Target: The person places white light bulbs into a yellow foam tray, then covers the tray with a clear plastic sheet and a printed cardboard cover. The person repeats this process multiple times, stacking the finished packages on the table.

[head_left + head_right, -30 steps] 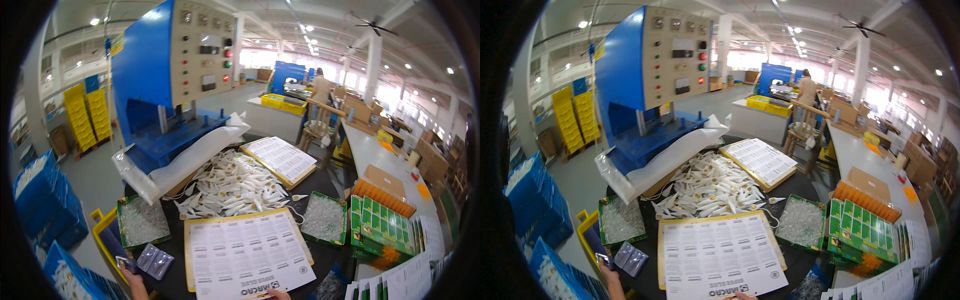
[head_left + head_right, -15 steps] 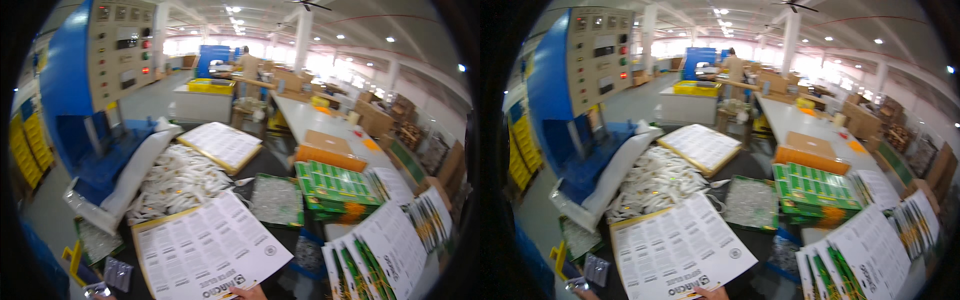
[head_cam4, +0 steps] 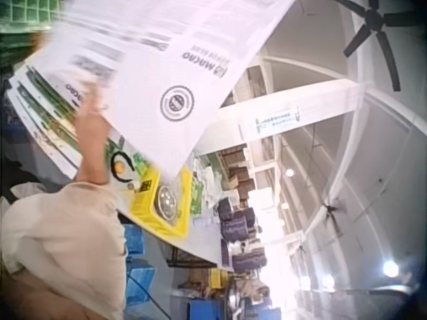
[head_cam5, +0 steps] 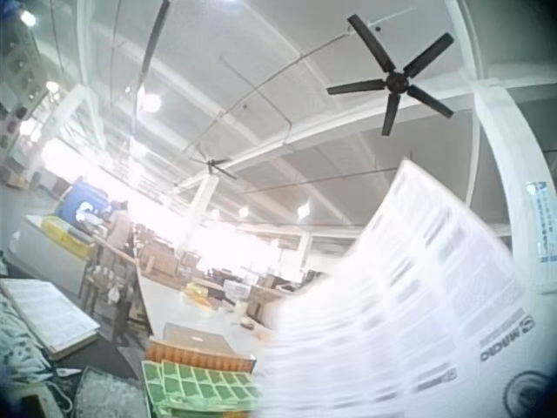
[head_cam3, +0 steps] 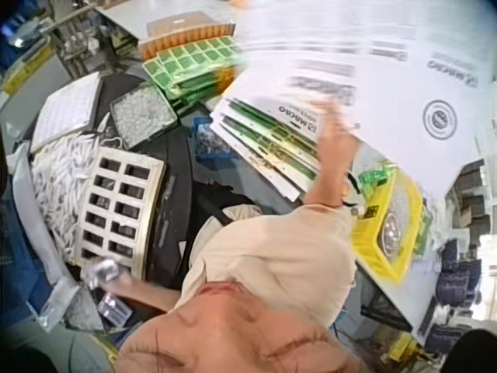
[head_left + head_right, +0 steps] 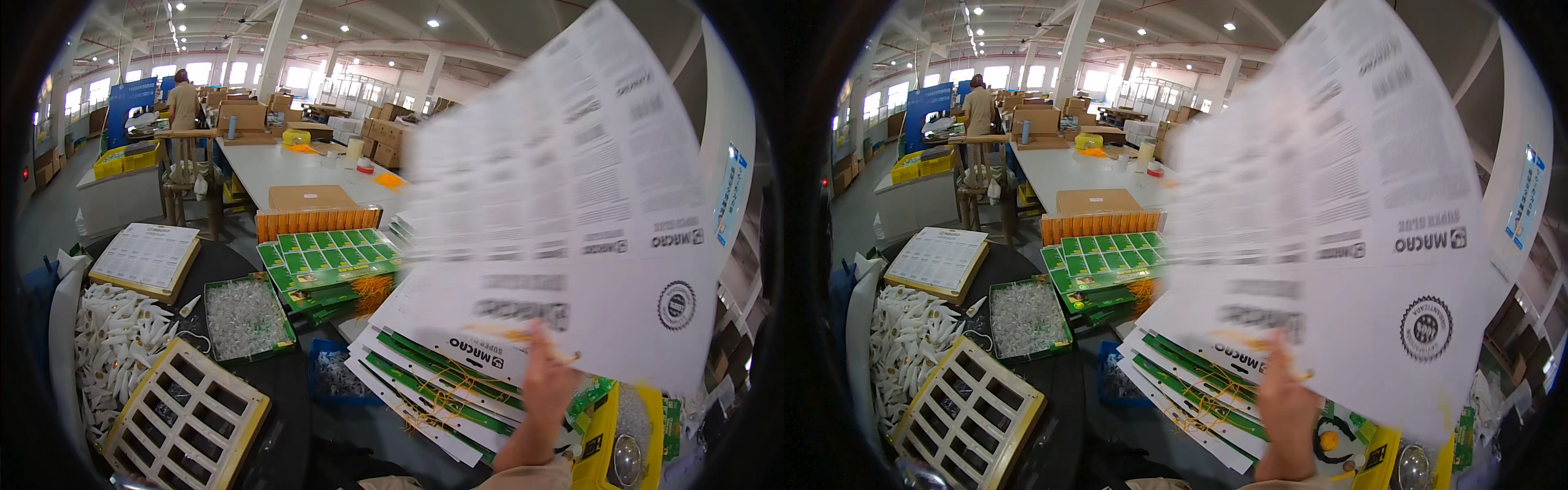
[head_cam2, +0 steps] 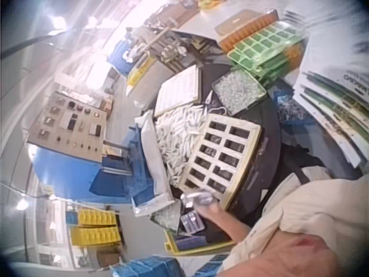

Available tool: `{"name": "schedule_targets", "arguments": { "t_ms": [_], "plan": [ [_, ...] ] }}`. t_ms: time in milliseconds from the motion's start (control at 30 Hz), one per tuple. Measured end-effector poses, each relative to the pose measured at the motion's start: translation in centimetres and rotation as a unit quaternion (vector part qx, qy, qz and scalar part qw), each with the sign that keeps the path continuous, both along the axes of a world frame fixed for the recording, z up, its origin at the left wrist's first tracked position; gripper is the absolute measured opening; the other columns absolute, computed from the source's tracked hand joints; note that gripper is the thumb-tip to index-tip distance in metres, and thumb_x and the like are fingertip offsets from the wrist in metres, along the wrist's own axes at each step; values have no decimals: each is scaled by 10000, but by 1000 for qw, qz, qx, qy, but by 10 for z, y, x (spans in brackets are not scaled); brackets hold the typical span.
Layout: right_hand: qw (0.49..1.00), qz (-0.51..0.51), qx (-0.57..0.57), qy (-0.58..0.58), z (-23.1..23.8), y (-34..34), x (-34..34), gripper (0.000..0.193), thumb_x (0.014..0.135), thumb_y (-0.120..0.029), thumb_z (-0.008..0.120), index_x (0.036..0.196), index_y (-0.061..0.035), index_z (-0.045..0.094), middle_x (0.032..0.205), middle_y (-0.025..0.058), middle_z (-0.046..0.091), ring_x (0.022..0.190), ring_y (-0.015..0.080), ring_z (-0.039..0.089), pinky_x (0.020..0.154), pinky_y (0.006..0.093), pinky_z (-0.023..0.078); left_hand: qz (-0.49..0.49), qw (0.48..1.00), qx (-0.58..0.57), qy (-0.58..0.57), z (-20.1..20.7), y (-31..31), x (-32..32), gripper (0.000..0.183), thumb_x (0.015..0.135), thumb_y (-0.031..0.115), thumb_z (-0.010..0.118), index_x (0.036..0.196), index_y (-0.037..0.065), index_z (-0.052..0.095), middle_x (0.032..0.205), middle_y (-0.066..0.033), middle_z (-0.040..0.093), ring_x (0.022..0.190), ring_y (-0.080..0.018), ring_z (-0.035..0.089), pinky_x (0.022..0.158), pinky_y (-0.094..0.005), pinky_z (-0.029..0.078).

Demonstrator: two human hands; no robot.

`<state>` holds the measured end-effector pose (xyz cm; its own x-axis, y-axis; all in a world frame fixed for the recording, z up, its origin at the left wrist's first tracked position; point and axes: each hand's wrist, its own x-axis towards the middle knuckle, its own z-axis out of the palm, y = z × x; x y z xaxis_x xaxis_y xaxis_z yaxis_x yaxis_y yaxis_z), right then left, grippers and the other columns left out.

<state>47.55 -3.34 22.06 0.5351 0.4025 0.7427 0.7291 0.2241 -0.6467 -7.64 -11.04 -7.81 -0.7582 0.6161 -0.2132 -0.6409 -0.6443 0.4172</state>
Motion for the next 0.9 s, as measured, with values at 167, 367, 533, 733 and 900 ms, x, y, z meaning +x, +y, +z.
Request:
{"name": "schedule_targets", "arguments": {
  "t_ms": [167,367,533,733,900],
  "plan": [
    [832,-341,-217,-380,21,14,-9,707,846,43,575,1510,-161,451,1252,305,618,855,396,704,672,411,592,-326,937,57,-114,35,48,116,358,1000,252,589,1259,7,562,1125,-130,625,1051,-270,594,909,-420,529],
    [640,-293,-622,-342,-100,73,72,528,939,-41,572,1459,-23,481,961,223,695,772,328,715,596,426,575,-441,878,-34,-186,50,44,198,343,1053,276,494,1283,36,578,1098,-119,663,992,-271,633,913,-427,529],
    [646,-235,-643,-338,-108,83,67,476,930,-100,623,1378,35,535,801,103,730,762,289,710,630,432,552,-434,885,-51,-161,40,34,198,370,1041,274,506,1316,36,579,1167,-130,674,1055,-279,647,987,-455,522],
    [789,-97,-457,-399,-53,53,-43,257,807,-94,726,1064,-103,746,948,59,699,960,272,639,752,394,494,-394,917,-54,-26,50,36,194,490,918,138,708,1359,30,520,1240,-148,645,1111,-291,644,993,-482,534],
    [740,558,-360,-108,-121,108,-178,235,882,-119,717,1100,-31,711,1006,115,749,813,204,721,728,328,562,-322,925,-178,93,55,24,180,311,895,107,721,1173,44,595,947,-73,666,812,-208,669,728,-359,574]
  ]
}}
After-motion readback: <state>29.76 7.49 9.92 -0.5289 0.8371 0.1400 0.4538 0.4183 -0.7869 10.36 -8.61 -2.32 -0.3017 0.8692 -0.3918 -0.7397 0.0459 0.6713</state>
